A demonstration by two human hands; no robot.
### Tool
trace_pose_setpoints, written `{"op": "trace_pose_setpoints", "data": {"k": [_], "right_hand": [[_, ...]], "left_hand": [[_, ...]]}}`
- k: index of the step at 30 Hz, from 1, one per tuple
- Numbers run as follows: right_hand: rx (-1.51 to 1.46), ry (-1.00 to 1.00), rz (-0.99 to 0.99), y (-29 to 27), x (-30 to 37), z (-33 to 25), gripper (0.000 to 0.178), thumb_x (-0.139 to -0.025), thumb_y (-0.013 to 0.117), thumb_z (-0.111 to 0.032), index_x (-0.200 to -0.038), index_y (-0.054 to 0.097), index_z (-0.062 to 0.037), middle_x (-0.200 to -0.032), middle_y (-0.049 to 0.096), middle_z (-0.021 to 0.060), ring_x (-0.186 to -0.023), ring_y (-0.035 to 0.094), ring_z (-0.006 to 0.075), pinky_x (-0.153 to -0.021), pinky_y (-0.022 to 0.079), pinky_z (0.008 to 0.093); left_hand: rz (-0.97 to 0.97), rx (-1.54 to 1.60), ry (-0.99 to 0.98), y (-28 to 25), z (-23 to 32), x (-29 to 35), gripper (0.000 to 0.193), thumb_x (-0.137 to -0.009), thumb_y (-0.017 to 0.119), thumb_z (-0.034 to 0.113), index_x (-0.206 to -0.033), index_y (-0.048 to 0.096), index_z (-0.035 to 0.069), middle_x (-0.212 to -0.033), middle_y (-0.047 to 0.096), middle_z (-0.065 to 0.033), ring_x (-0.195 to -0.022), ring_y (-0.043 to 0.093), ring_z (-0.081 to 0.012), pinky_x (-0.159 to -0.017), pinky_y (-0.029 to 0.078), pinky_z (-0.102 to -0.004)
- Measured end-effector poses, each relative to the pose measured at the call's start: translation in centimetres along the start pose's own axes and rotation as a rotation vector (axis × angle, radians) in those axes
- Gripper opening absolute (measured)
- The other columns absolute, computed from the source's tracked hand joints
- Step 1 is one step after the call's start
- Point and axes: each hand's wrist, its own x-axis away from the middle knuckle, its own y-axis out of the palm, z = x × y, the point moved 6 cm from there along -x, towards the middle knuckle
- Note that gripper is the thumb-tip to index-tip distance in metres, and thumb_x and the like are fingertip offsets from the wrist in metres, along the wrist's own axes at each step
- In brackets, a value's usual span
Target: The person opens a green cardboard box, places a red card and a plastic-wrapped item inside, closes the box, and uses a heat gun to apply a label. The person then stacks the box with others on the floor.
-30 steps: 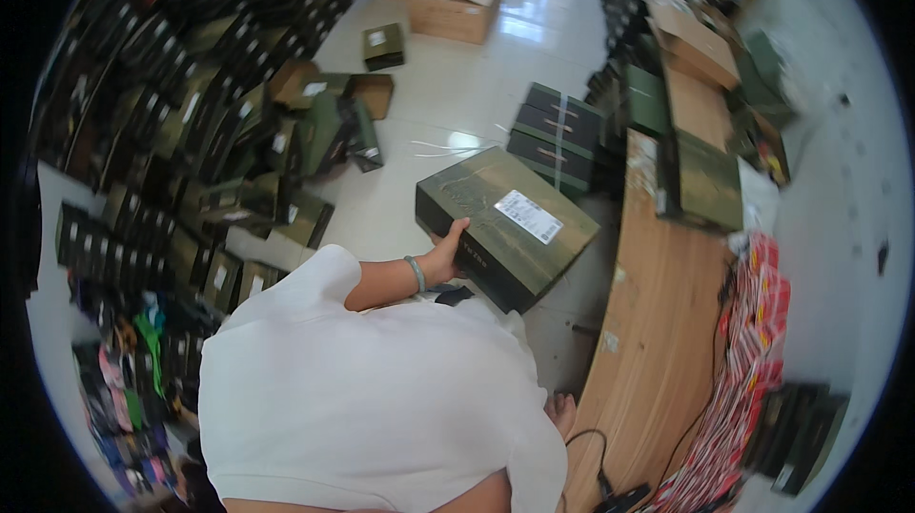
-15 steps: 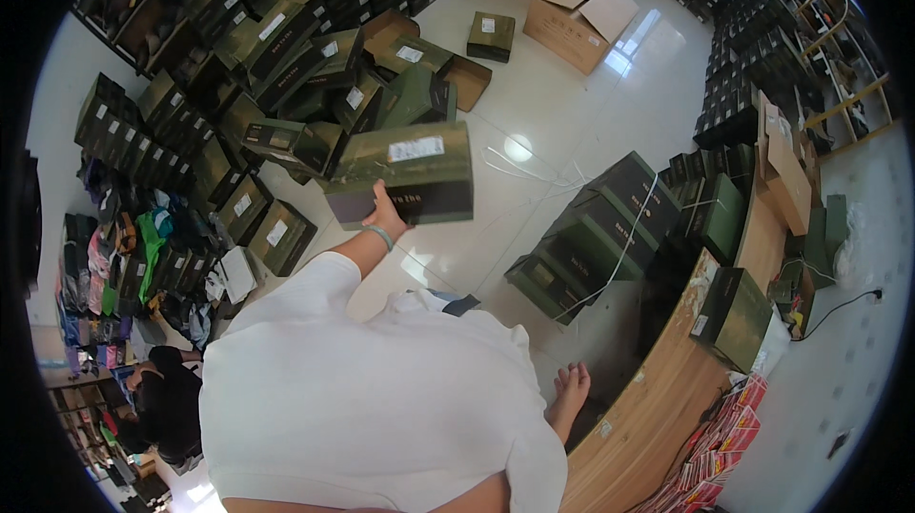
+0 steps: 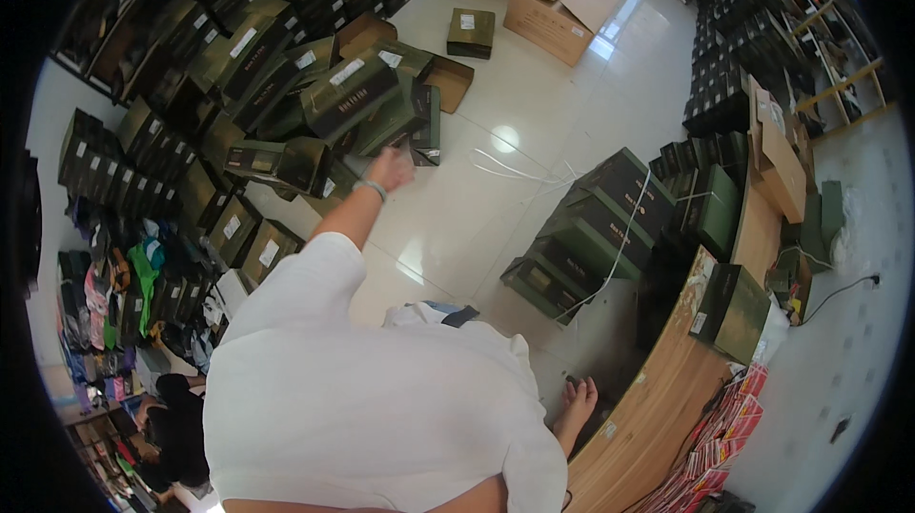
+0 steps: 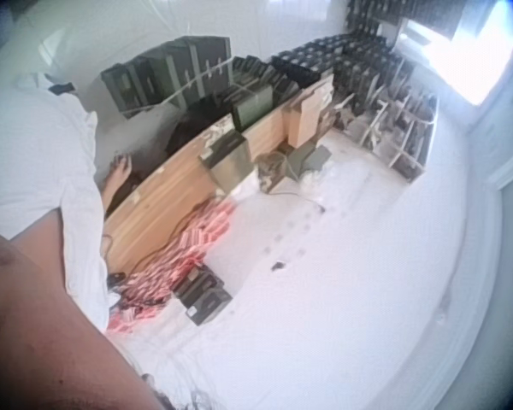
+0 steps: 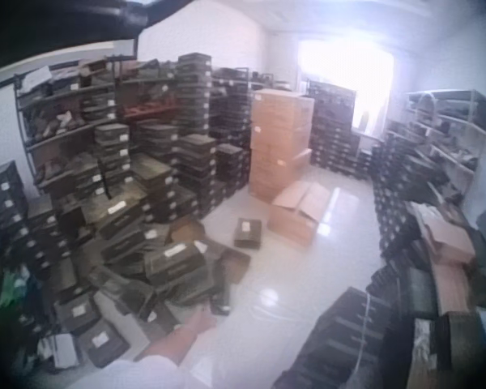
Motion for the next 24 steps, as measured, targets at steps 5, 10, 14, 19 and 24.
{"op": "trace_pose_setpoints", "data": {"k": [5, 10, 14, 19, 24], "right_hand": [[0.033, 0.033, 0.021, -1.1, 0.4, 2.5, 0.045, -0.095, 0.059, -0.03, -0.134, 0.044, -0.0133, -0.129, 0.055, 0.0062, -0.105, 0.061, 0.0243, -0.083, 0.049, 0.0376], [0.002, 0.044, 0.096, -1.7, 2.3, 2.6, 0.047, -0.095, 0.06, -0.03, -0.135, 0.044, -0.0125, -0.13, 0.054, 0.0067, -0.107, 0.061, 0.0257, -0.088, 0.048, 0.0391], [-0.039, 0.061, 0.121, -2.4, 3.5, 4.1, 0.047, -0.095, 0.059, -0.03, -0.136, 0.044, -0.0123, -0.132, 0.053, 0.0072, -0.109, 0.06, 0.0258, -0.089, 0.047, 0.0383], [-0.048, 0.108, 0.152, -2.2, 5.9, 5.8, 0.049, -0.095, 0.059, -0.03, -0.137, 0.043, -0.0114, -0.133, 0.052, 0.0087, -0.11, 0.06, 0.0262, -0.088, 0.048, 0.038], [-0.112, 0.14, 0.252, -4.1, 8.4, 9.4, 0.047, -0.096, 0.058, -0.027, -0.137, 0.043, -0.0094, -0.129, 0.053, 0.0094, -0.109, 0.06, 0.0257, -0.087, 0.049, 0.0368]], "left_hand": [[-0.049, -0.411, -0.425, 5.0, -16.1, 4.1, 0.066, -0.093, 0.042, 0.04, -0.148, 0.019, 0.013, -0.147, 0.033, -0.0243, -0.121, 0.051, -0.0447, -0.095, 0.045, -0.0543], [-0.114, -0.557, -0.462, 8.2, -19.6, 7.0, 0.064, -0.094, 0.039, 0.039, -0.148, 0.022, 0.009, -0.149, 0.032, -0.0244, -0.125, 0.047, -0.0443, -0.101, 0.041, -0.0534], [-0.105, -0.759, -0.45, 6.9, -19.8, 7.0, 0.064, -0.093, 0.04, 0.039, -0.147, 0.024, 0.008, -0.148, 0.034, -0.0228, -0.126, 0.047, -0.0425, -0.101, 0.039, -0.0545], [-0.017, -1.027, -0.475, 0.7, -20.9, 6.3, 0.061, -0.092, 0.041, 0.037, -0.142, 0.031, 0.004, -0.138, 0.046, -0.0206, -0.119, 0.052, -0.0396, -0.098, 0.04, -0.057], [-0.069, -1.49, -0.503, -3.2, -23.2, 7.6, 0.046, -0.089, 0.043, 0.034, -0.119, 0.053, 0.0, -0.112, 0.061, -0.0199, -0.1, 0.061, -0.0364, -0.08, 0.048, -0.0575]]}}
